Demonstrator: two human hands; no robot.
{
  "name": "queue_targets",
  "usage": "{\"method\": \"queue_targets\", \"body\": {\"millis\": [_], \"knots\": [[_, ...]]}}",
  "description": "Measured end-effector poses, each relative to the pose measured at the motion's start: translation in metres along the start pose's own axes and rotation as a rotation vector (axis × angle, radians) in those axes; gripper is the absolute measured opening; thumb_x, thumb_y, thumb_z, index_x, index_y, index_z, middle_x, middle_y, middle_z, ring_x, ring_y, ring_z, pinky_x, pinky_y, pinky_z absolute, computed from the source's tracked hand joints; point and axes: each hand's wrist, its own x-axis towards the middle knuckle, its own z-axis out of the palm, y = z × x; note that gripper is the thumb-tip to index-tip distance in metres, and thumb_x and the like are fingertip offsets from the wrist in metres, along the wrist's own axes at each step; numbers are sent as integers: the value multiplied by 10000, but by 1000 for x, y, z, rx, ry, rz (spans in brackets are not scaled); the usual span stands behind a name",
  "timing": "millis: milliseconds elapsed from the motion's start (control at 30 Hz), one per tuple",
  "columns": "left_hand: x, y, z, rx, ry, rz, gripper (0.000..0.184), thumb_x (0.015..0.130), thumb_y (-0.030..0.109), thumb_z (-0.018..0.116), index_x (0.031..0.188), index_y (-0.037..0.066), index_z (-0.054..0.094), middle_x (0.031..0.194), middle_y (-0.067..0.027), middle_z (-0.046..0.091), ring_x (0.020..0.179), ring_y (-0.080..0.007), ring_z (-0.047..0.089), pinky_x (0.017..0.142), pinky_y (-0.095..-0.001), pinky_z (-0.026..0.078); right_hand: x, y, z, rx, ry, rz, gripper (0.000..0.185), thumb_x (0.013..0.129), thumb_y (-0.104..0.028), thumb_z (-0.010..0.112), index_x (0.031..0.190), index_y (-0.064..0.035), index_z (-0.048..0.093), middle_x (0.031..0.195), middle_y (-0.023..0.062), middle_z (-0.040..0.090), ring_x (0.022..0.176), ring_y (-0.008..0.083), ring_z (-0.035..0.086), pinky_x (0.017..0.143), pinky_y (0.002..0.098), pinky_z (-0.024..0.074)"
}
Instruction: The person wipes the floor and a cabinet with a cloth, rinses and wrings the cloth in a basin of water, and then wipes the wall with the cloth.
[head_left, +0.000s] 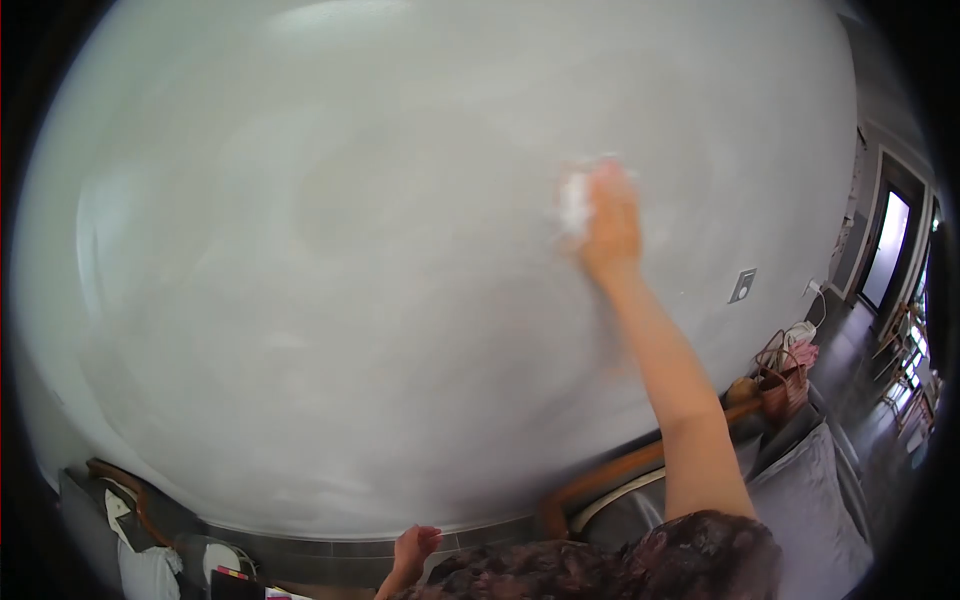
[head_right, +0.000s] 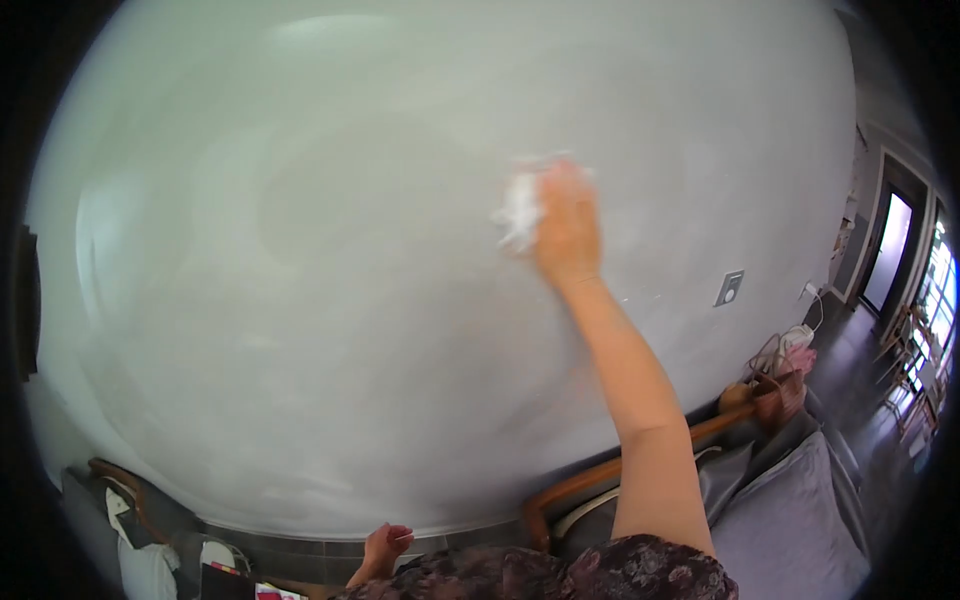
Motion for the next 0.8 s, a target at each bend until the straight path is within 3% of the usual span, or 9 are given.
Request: {"method": "queue_targets", "body": {"millis": [100,200,300,367,433,533,633,700,800], "knots": [[-8,6,-11,-121,82,-103,340,871,249,345,902,-30,536,877,-145,595,773,-236,586,720,-329,464,21,18,-2,407,16,728,350,771,-80,455,1109,10,449,1116,167,477,1063,294,425,959,391,294],[-6,2,-30,-84,132,-111,350,876,273,347,917,-23,530,891,-142,592,786,-232,583,700,-321,459,45,-22,36,615,222,821,315,790,-118,427,1070,23,460,1100,187,475,1084,300,389,984,386,251],[7,5,-27,0,64,-68,373,882,300,335,946,-18,519,911,-141,588,793,-230,579,673,-310,453,55,-131,49,312,84,301,390,791,-112,408,1131,79,410,1243,258,358,1212,345,279,1015,463,173],[14,8,-14,73,-44,34,387,886,312,324,962,-19,510,921,-142,586,791,-232,577,662,-305,448,44,-181,36,528,-250,-14,415,785,-112,416,1160,65,394,1256,226,360,1206,305,311,1003,418,234],[21,22,-5,-23,-61,-72,386,887,306,321,964,-25,503,918,-147,583,794,-242,575,673,-311,450,32,-183,26,571,-105,-289,400,774,-102,432,1148,38,414,1247,196,384,1198,282,334,997,391,256],[22,31,5,-63,-50,-120,384,887,300,320,948,-32,503,904,-154,581,799,-256,571,695,-325,451,8,-137,29,503,-179,-284,413,743,-103,474,1137,15,431,1242,177,396,1187,273,352,986,390,278],[24,27,-10,-80,10,-102,376,885,289,319,922,-33,509,896,-158,578,813,-265,566,722,-346,447,-43,-45,23,193,-99,55,488,674,-129,523,1134,14,438,1247,198,382,1191,335,329,997,434,244],[25,18,-21,-117,44,-98,369,881,284,323,904,-31,514,899,-160,576,813,-271,562,734,-358,443,-83,26,15,-40,-108,501,474,782,-186,455,1186,52,383,1257,248,342,1209,367,274,1019,437,186],[18,6,-39,-225,73,-120,362,873,285,340,880,-30,520,902,-166,574,794,-282,559,737,-369,442,-114,108,-1,-122,7,900,310,842,-179,373,1042,41,460,1094,217,449,1062,342,389,913,397,300]]}}
